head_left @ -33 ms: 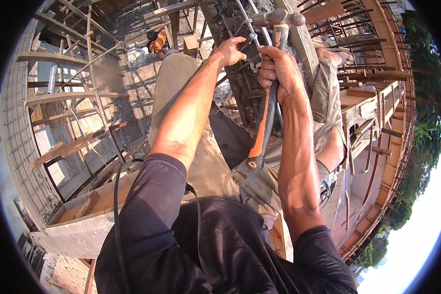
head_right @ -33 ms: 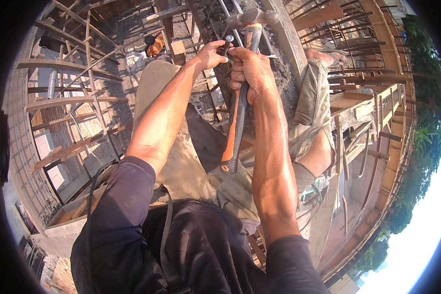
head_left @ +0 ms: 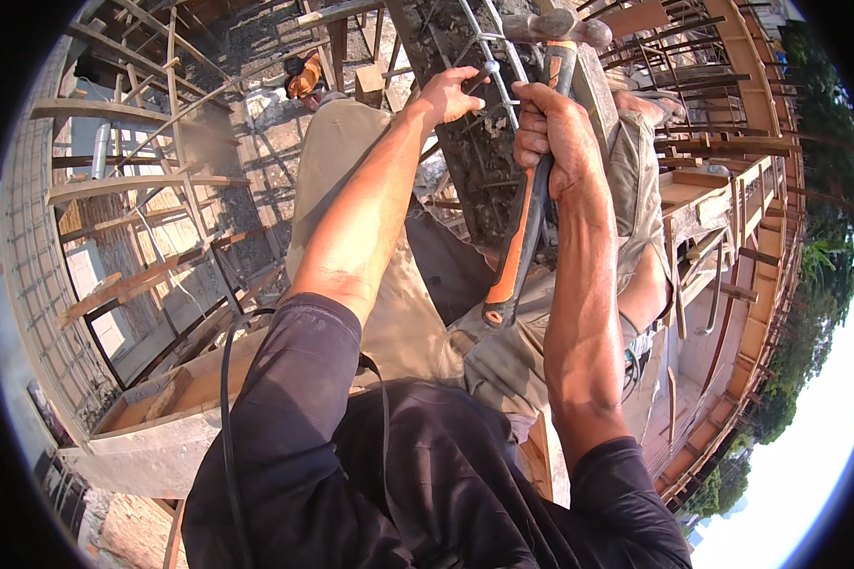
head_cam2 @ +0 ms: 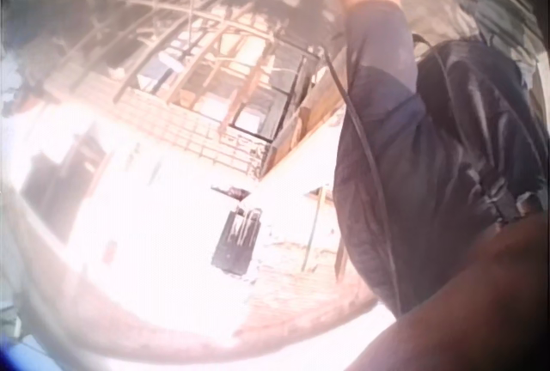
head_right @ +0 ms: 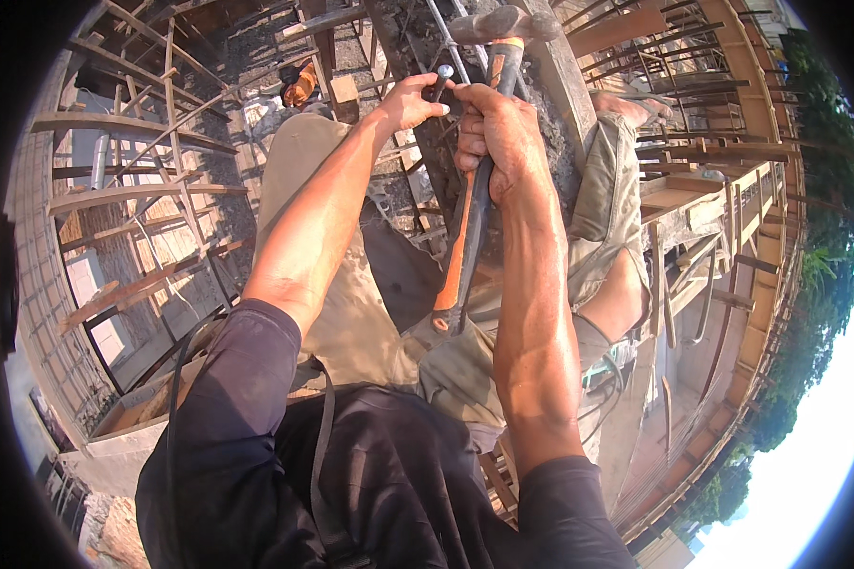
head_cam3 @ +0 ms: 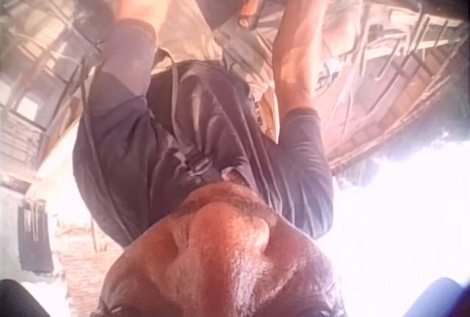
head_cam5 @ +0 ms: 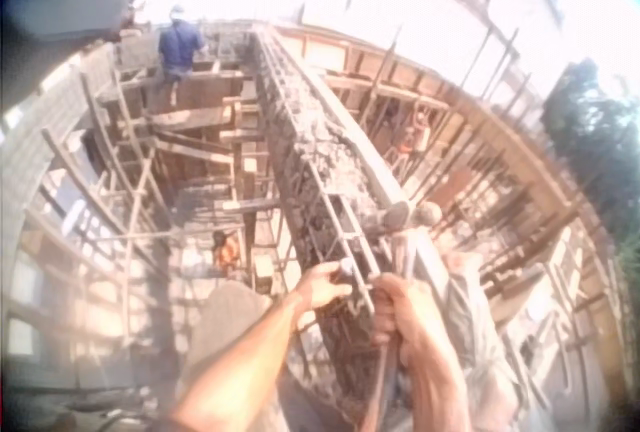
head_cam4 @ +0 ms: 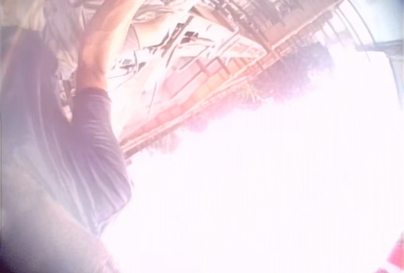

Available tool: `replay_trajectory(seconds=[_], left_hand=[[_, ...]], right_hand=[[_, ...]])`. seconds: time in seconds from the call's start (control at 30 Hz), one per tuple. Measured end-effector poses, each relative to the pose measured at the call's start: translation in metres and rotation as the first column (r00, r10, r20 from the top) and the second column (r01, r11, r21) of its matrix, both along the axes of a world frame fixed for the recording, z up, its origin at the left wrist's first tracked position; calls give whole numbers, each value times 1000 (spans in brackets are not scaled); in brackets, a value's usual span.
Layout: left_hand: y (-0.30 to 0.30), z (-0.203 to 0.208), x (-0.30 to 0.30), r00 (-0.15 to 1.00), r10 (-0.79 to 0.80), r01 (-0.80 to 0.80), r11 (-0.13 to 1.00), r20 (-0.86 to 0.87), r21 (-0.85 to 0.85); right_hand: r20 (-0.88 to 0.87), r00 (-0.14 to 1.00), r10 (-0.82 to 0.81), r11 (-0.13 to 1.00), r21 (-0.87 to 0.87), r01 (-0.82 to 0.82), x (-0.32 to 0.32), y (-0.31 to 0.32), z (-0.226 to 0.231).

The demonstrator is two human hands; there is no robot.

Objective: The person hammers on rebar and concrete frame elements using a hammer and a metal rod at a construction site.

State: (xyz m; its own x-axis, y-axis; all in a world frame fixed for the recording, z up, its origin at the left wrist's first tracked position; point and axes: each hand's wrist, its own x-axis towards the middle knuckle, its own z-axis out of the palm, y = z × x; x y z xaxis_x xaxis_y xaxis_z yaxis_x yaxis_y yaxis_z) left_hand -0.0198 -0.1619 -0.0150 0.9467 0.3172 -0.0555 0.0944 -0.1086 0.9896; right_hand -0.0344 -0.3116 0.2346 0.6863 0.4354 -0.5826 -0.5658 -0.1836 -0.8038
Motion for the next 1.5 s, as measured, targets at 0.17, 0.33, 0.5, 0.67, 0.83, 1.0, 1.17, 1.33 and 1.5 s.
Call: replay_trajectory(seconds=[0.17,0.33,0.5,0.67,0.83,1.0,1.17,1.33,1.5], left_hand=[[-15,51,12,997,49,-50,998,-64,-23],[-28,66,10,981,195,-195,981,3,-6],[-21,44,34,910,369,-350,928,-188,127],[5,56,51,915,332,-290,937,-230,196],[-18,38,29,955,216,-225,974,-201,-22],[-23,74,28,910,338,-326,941,-239,88],[3,62,44,884,374,-375,926,-279,54],[-51,61,13,925,279,-303,951,-259,-59],[13,64,53,862,411,-386,912,-295,142]], right_hand=[[186,980,-70,994,-73,84,17,-43,32],[113,974,-197,965,-154,213,-19,-105,37],[191,943,-272,941,-154,302,-79,-158,60],[191,924,-331,925,-127,357,-87,-171,73],[191,938,-288,937,-147,318,-97,-164,78],[185,954,-234,928,-250,276,-109,-185,73],[175,944,-278,890,-324,322,-114,-189,71],[140,937,-320,884,-310,349,-116,-197,64],[126,961,-244,904,-329,273,-120,-188,68]])
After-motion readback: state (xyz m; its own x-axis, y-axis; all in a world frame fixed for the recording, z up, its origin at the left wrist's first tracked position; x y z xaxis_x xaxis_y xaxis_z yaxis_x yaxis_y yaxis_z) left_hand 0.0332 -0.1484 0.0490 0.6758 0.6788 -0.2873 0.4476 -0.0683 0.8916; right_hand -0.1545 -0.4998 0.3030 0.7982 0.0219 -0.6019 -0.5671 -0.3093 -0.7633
